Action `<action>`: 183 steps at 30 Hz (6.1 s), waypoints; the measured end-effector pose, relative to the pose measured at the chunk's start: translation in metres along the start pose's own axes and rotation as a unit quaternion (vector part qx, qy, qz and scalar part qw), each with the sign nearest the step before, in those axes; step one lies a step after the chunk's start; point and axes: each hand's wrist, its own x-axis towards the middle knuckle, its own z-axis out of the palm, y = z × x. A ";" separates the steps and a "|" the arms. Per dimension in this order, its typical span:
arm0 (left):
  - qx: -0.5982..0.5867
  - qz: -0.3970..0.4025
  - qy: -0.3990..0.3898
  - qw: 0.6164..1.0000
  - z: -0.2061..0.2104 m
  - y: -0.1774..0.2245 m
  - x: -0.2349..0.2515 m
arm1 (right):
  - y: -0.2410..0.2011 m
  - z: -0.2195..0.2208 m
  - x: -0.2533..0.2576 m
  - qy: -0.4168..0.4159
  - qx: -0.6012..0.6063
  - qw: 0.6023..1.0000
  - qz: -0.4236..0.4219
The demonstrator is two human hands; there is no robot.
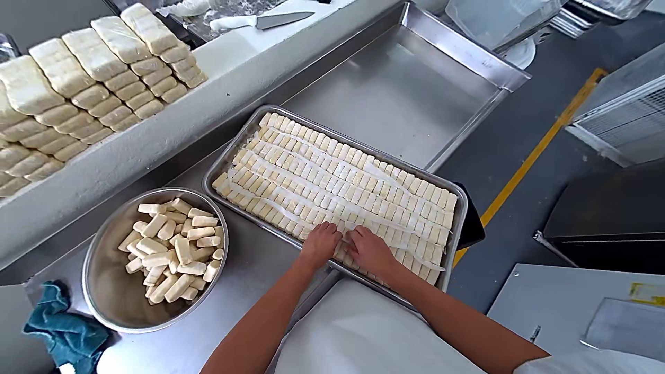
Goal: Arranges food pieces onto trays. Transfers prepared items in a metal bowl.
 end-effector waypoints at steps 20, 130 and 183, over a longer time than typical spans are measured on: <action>-0.041 0.188 0.315 0.929 -0.003 -0.015 -0.019 | -0.007 -0.021 -0.016 0.205 0.052 0.960 -0.184; 0.121 -0.402 -0.223 0.880 -0.203 -0.215 -0.056 | 0.043 -0.047 -0.031 0.112 0.202 0.972 0.038; -0.059 -0.461 0.016 0.885 -0.141 -0.243 0.003 | 0.160 -0.014 -0.086 0.321 0.315 0.794 0.408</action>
